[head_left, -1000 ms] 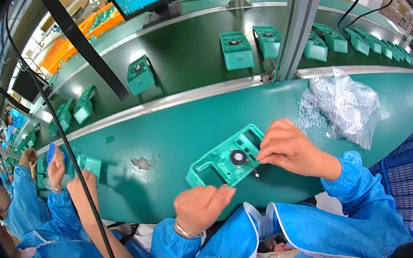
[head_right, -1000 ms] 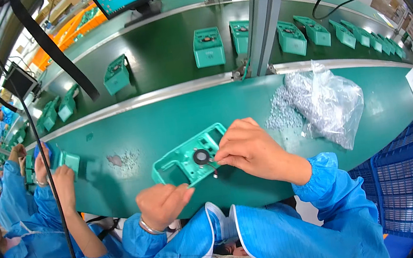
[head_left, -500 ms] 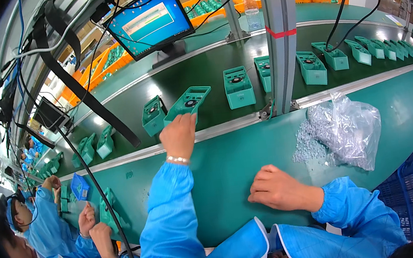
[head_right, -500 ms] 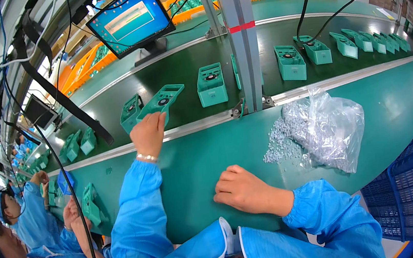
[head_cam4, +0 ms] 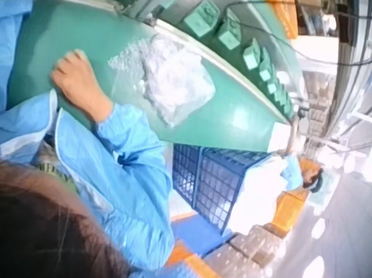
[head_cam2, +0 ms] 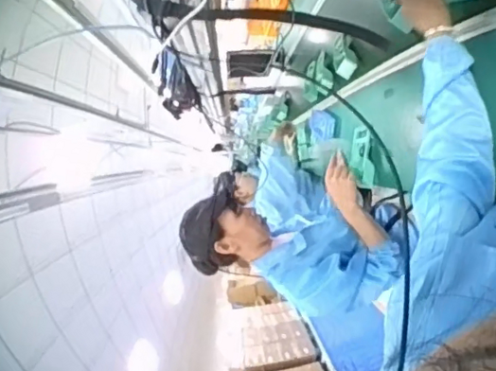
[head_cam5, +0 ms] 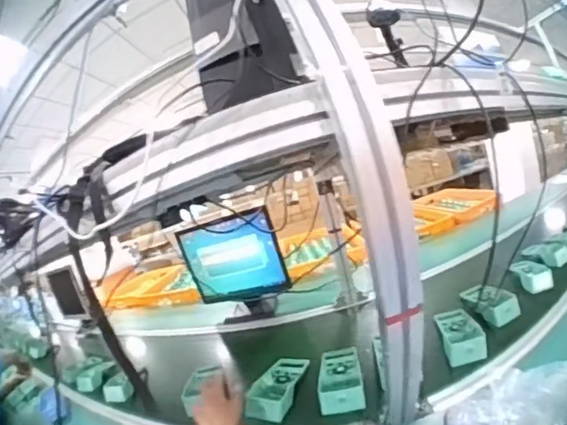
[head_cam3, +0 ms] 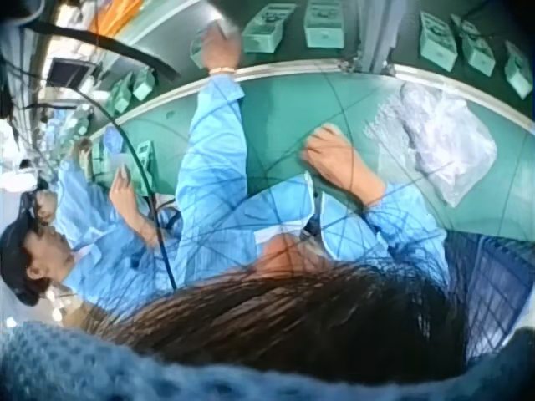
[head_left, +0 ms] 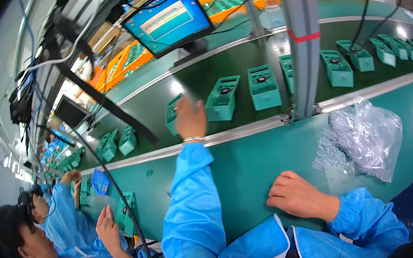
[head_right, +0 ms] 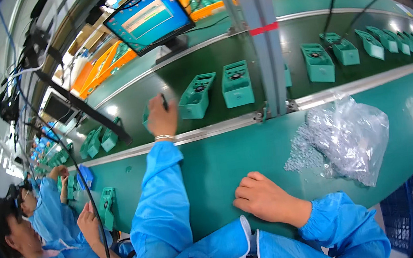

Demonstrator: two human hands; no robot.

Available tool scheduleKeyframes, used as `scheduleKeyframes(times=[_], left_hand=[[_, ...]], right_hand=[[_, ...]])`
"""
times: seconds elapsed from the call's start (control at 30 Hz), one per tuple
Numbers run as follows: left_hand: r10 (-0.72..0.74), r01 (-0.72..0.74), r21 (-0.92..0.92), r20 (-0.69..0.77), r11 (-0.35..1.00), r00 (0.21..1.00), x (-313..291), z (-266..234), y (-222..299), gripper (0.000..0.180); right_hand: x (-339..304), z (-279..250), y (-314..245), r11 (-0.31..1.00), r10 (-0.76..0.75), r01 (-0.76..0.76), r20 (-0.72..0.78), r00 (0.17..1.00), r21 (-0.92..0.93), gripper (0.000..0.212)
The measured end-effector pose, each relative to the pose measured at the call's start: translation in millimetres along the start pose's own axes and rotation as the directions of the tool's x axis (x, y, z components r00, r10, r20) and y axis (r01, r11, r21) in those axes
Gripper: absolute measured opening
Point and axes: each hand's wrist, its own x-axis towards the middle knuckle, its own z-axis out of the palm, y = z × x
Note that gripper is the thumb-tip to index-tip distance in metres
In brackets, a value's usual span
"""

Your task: The person assembles small components and circuit boards into electronic device housings by hand on an assembly line.

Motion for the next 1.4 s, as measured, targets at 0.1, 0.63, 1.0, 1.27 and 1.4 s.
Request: scheduleKeyframes(times=[0.1,0.63,1.0,1.27,1.4], left_hand=[[-0.223,0.172,0.206,0.261,0.963,0.939,1,4,-32,0.063],[-0.052,0.152,-0.564,0.188,0.812,0.981,-101,-137,-4,0.019],[0.475,-0.347,-0.653,0.022,0.673,0.88,-169,-200,29,0.027],[0.596,-0.413,-0.694,0.029,0.59,0.803,-176,-208,31,0.032],[0.628,-0.417,-0.714,0.042,0.562,0.777,-179,-212,31,0.033]], right_hand=[[-1,4,6,1.0,0.008,-0.007,0.027,1.0,-0.03,0.008],[-20,-45,34,0.901,0.242,-0.302,-0.216,0.946,-0.311,0.009],[-62,-85,52,0.8,0.417,-0.468,-0.211,0.884,-0.375,0.009],[-59,-80,55,0.753,0.427,-0.461,-0.184,0.885,-0.47,0.011],[-55,-81,51,0.745,0.428,-0.447,-0.16,0.89,-0.495,0.011]])
